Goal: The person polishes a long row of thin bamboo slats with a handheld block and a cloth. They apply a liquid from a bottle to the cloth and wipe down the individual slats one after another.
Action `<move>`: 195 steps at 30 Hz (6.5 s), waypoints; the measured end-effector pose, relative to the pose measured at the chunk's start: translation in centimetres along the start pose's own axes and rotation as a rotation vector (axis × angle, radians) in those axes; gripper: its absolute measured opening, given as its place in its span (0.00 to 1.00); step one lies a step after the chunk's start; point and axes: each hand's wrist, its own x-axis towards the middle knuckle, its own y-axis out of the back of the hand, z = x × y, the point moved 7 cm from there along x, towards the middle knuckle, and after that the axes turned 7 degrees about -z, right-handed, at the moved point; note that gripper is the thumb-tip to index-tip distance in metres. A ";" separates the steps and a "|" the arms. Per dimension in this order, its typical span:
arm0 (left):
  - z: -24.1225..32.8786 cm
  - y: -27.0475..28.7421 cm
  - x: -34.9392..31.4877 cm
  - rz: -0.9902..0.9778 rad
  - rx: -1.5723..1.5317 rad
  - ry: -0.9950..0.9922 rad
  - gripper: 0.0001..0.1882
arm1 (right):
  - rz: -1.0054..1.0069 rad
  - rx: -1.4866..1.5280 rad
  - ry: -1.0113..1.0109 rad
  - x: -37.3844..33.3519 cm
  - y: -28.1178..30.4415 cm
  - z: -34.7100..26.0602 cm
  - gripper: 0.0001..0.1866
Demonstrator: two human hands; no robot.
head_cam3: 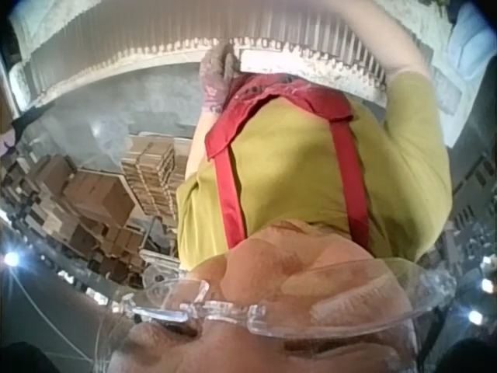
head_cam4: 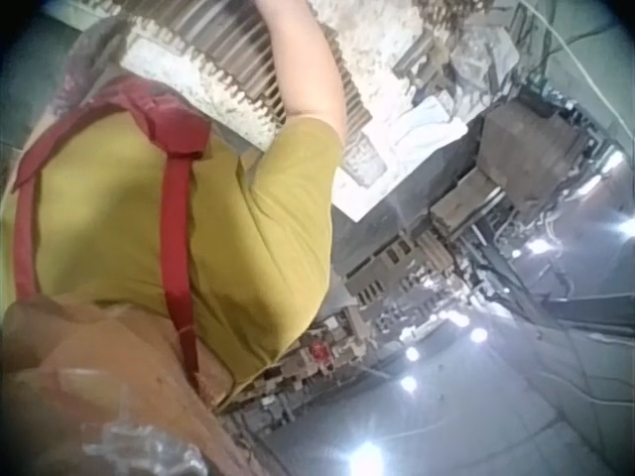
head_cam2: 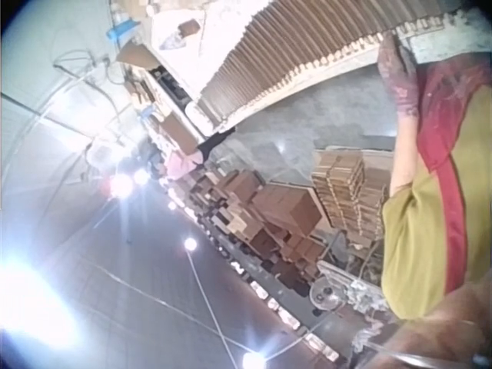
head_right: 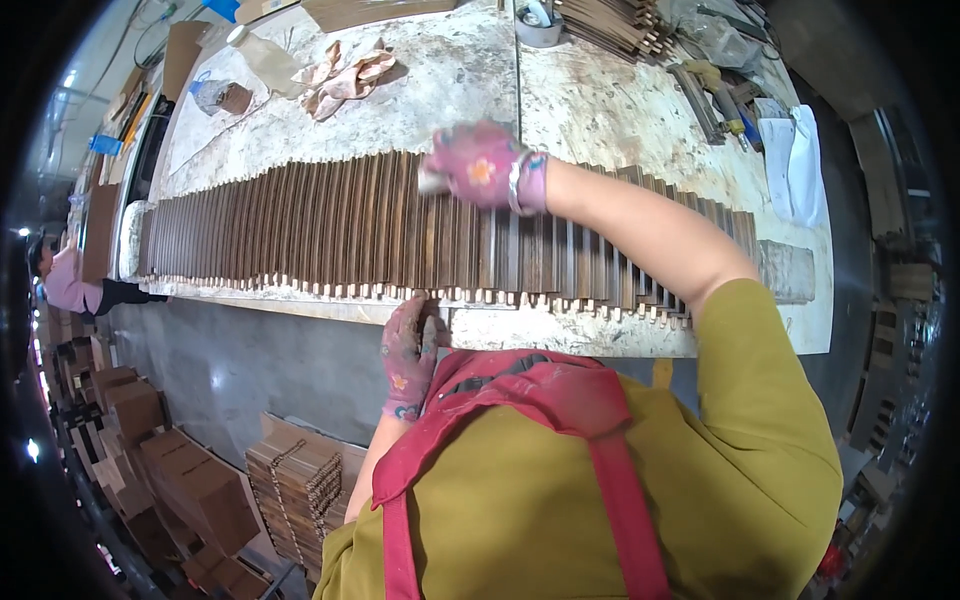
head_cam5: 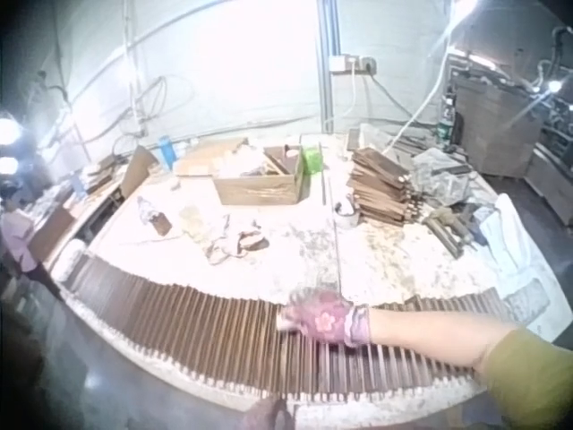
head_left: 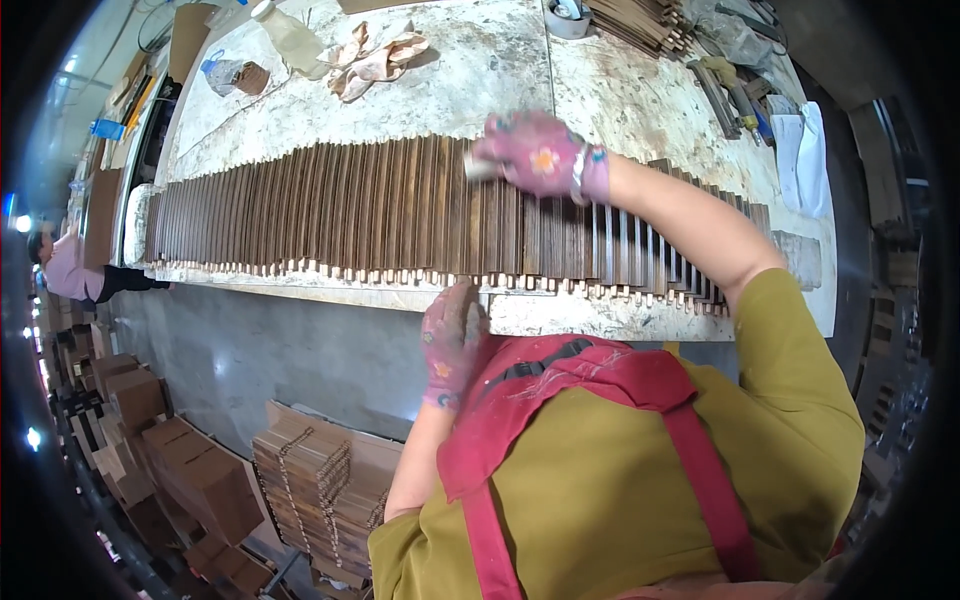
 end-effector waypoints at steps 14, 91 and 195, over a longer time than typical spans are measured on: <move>0.5 0.5 0.6 -0.013 0.046 -0.045 0.19 | 0.119 0.115 0.500 -8.0 -3.9 -7.9 0.15; 4.5 -4.0 0.1 -0.248 0.091 -0.206 0.29 | 0.309 -0.010 -0.051 -10.1 -5.2 1.1 0.19; 9.7 -11.0 3.1 -0.841 -0.268 -0.174 0.17 | 0.391 0.068 -0.296 -15.2 -3.1 9.4 0.10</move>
